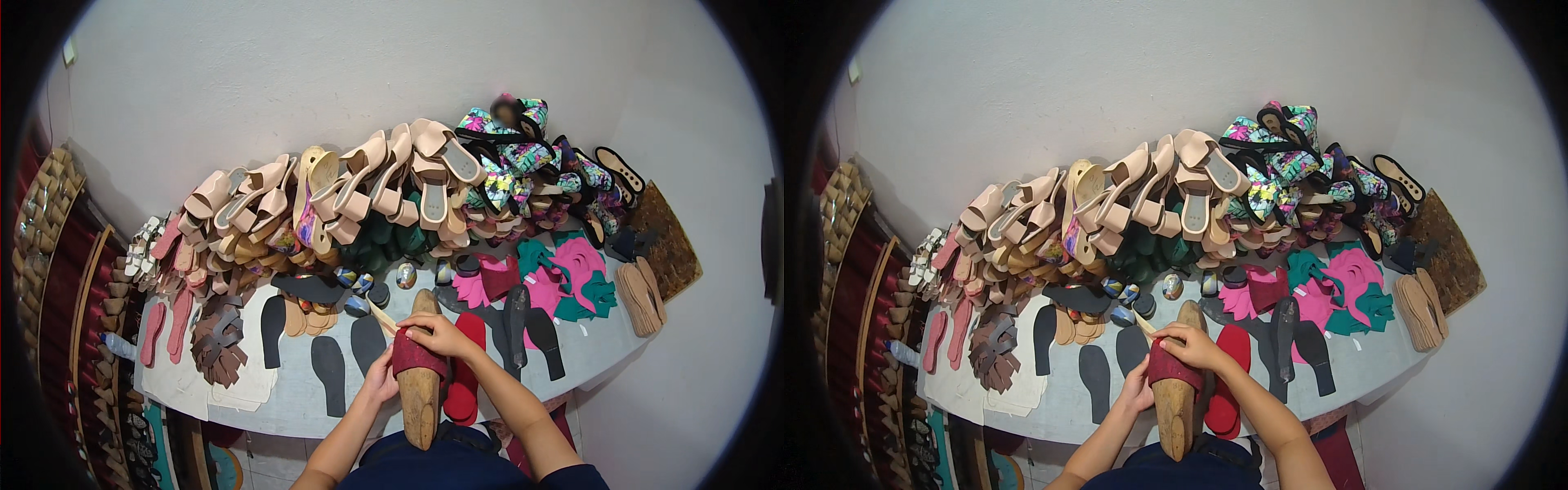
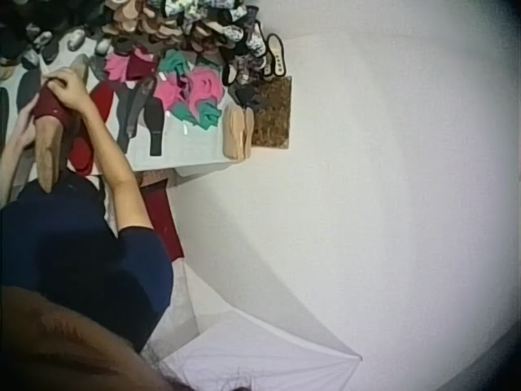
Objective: Fitting a shoe upper onto a last and attaching the sole.
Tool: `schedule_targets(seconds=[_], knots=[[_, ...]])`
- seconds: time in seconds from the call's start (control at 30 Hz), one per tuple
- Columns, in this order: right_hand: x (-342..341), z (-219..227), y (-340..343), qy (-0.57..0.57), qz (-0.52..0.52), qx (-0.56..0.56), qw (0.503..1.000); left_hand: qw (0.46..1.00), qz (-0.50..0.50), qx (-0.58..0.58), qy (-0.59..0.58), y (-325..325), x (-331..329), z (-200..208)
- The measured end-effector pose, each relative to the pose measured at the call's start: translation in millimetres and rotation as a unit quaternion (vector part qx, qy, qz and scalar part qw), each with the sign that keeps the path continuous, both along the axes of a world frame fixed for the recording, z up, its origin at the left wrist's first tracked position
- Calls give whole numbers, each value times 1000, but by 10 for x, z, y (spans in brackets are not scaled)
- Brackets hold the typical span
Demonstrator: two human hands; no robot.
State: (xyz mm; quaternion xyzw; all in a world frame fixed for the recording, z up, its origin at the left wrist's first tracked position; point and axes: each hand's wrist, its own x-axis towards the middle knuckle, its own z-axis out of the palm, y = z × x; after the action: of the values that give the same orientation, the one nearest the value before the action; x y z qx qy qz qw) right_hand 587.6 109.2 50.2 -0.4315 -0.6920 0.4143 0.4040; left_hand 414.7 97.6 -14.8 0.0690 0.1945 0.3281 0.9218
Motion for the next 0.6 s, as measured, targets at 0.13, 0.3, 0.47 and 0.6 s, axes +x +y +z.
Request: schedule_targets(seconds=[0.13, 0.3, 0.47, 0.6], knots=[[21, -1, 13, -1, -3, 4, 1000, 960, 128, 106, 227, -80, 123, 85], [28, -55, 10, -8, -13, -9, 1000, 827, 143, 343, 423, -89, 95, 49], [52, -44, -17, -8, -21, 11, 1000, 892, 151, 234, 355, -172, 203, 422], [80, -229, -44, -59, -58, 49, 995, 909, 148, 206, 329, -232, 302, 417]])
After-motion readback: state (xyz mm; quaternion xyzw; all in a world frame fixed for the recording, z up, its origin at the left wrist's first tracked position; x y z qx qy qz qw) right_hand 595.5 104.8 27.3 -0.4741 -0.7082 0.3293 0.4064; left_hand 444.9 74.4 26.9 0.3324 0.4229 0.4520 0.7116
